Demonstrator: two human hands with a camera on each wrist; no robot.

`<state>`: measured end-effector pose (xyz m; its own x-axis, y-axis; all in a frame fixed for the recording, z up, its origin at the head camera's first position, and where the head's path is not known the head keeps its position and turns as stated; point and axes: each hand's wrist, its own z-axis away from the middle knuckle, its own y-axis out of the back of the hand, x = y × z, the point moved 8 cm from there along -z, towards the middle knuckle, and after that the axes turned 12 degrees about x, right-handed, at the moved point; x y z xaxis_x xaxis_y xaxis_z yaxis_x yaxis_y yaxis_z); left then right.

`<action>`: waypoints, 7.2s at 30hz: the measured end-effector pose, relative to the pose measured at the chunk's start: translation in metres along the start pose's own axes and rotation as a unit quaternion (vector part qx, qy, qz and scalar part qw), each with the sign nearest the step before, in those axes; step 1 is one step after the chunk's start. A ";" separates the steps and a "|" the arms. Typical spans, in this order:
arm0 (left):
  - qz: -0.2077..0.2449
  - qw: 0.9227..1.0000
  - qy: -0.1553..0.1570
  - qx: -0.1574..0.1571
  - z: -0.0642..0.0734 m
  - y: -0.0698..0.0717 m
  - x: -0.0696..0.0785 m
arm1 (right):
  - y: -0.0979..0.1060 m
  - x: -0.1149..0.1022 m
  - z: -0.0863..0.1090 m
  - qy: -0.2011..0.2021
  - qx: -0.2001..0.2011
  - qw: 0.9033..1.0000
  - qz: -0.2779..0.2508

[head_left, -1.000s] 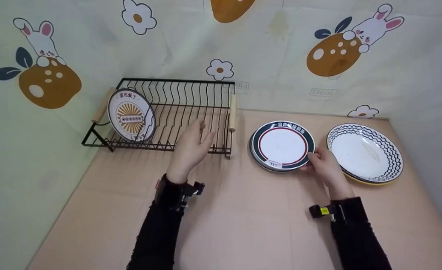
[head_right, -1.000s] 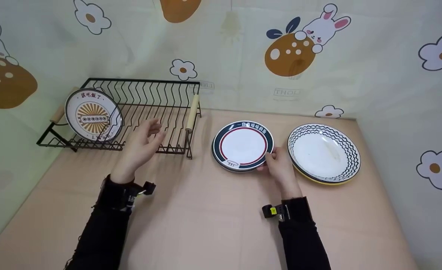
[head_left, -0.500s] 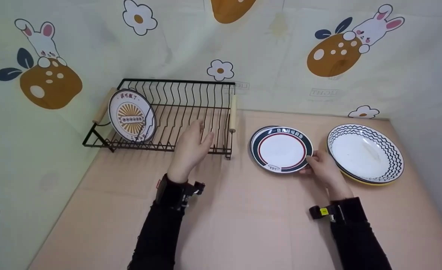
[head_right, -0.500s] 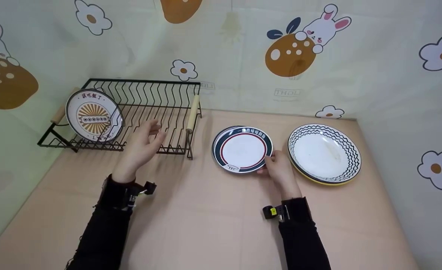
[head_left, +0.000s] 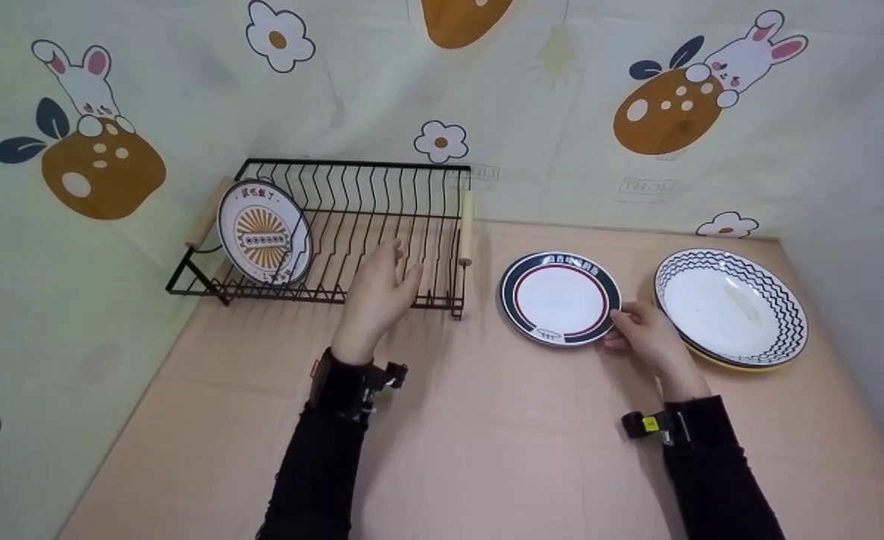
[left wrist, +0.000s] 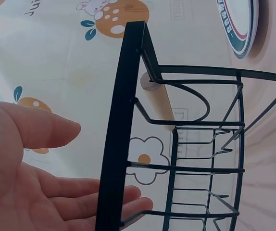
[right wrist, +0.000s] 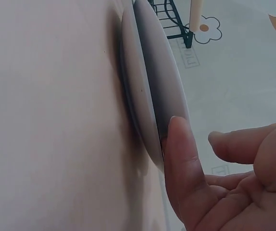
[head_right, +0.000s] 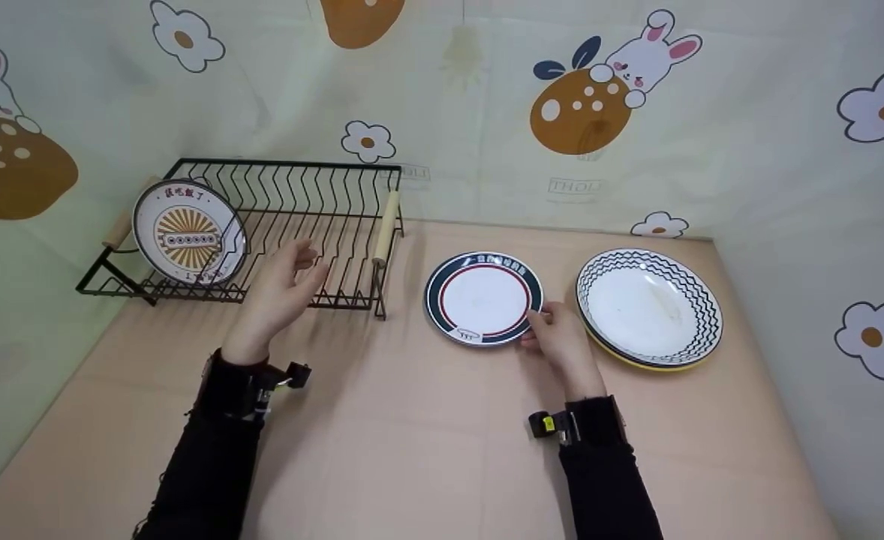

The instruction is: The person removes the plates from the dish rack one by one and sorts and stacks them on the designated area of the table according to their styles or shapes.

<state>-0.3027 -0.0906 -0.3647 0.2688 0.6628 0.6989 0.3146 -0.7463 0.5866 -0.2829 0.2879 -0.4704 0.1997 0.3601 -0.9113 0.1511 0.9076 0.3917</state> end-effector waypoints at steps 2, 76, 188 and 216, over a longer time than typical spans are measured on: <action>0.003 1.000 0.002 0.001 0.000 0.001 -0.001 | 0.000 0.001 0.000 -0.009 -0.002 1.000 0.009; -0.131 0.979 0.017 0.154 -0.014 0.112 -0.095 | 0.052 -0.041 0.048 0.285 0.139 0.923 0.219; -0.153 0.954 0.125 0.226 -0.048 0.170 -0.149 | 0.013 -0.073 0.040 0.342 0.144 0.906 0.201; 0.036 0.959 0.065 0.274 -0.025 0.159 -0.094 | 0.000 -0.079 0.045 0.336 0.131 0.918 0.165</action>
<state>-0.3010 -0.2726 -0.3269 0.2025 0.5707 0.7958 0.7397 -0.6217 0.2577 -0.2549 0.2496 -0.3926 -0.3527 0.7385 -0.5747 0.4354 0.6732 0.5978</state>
